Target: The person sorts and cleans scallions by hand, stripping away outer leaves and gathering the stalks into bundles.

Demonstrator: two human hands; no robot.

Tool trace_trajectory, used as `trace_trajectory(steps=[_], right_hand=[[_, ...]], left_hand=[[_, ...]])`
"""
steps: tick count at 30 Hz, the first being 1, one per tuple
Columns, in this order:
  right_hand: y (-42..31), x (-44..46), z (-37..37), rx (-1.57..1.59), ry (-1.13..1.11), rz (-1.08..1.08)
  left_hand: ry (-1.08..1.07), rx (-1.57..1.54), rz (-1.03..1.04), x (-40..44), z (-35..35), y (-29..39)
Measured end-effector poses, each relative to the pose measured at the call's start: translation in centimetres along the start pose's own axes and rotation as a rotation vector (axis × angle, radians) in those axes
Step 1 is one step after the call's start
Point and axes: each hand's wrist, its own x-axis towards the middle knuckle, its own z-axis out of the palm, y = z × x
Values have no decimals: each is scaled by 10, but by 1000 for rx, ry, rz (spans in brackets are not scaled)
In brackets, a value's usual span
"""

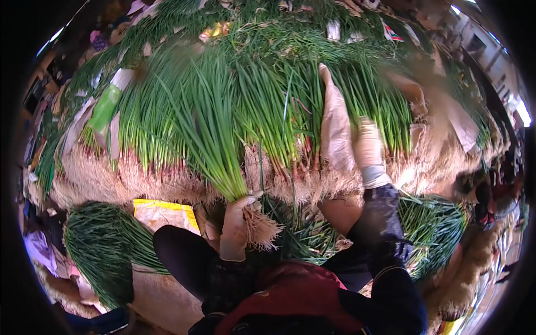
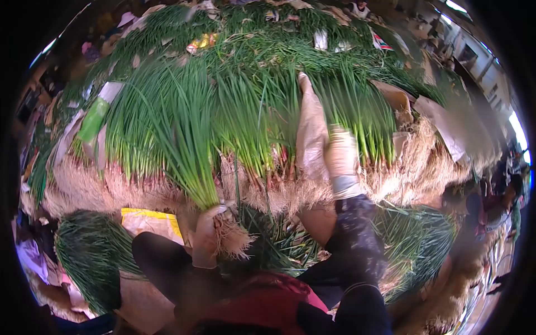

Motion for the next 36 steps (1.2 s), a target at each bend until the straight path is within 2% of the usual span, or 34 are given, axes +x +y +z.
trace_trajectory(steps=[3, 4, 5, 7, 9, 10, 11, 13, 15, 16, 17, 19, 20, 21, 23, 25, 27, 29, 30, 31, 33, 34, 35, 36], right_hand=[[-138, -33, 21, 212, -646, -199], [-166, -39, 34, 96, -709, -221], [-176, -53, 85, 127, -686, -148], [-179, -50, 93, 234, -663, -120], [-163, -52, 69, 846, -720, 107], [-161, -58, 66, 1159, -921, 395], [-165, -65, 28, 1229, -1053, 481], [-173, -104, 5, 1211, -1123, 328], [-166, -135, 9, 1562, -1079, 520], [-167, -135, 12, 1531, -1059, 519], [-166, -134, 14, 1633, -1109, 565], [-178, -131, -2, 1794, -1110, 781], [-182, -129, -5, 1756, -1119, 817], [-191, -139, 18, 1535, -931, 620], [-202, -172, 48, 1713, -571, 459], [-202, -173, 12, 1653, -866, 641], [-203, -184, 12, 1569, -984, 595], [-204, -197, 29, 1480, -663, 285], [-206, -183, -19, 1462, -936, 571], [-207, -188, -5, 1039, -325, -51], [-210, -193, 5, 775, -99, -23], [-206, -193, 23, 783, -158, 194], [-193, -192, 39, 726, -266, 313], [-184, -194, 49, 518, -606, 58]], left_hand=[[53, -7, -85, 11, -11, -16], [30, 21, -76, 16, -17, -19], [6, 48, -68, 17, -19, -22], [-22, 4, -56, 14, -7, -15], [-71, -29, -23, 6, 8, -8], [-60, -38, -28, 2, 16, -4], [-119, -15, -55, 14, 3, -14], [-233, 34, -109, 51, -34, -44], [-235, 43, -131, 37, -26, -46], [-216, 58, -139, 18, -13, -40], [-196, 78, -147, 5, -4, -36], [-207, 122, -108, -11, -1, -36], [-174, 140, -109, -23, -4, -36], [-138, 154, -107, -34, -7, -36], [-112, 180, -76, -38, -19, -46], [-90, 135, 11, -38, -32, -59], [-148, 224, -47, -28, -61, -69], [-49, 196, -49, -58, -29, -56], [-22, 200, -53, -59, -23, -54], [-53, 148, -58, -59, -21, -56], [-114, 39, -65, -58, -26, -46], [-123, 32, -147, -60, -30, -38], [-139, 32, -130, -61, -31, -33], [-120, 64, -138, -66, -26, -25]])
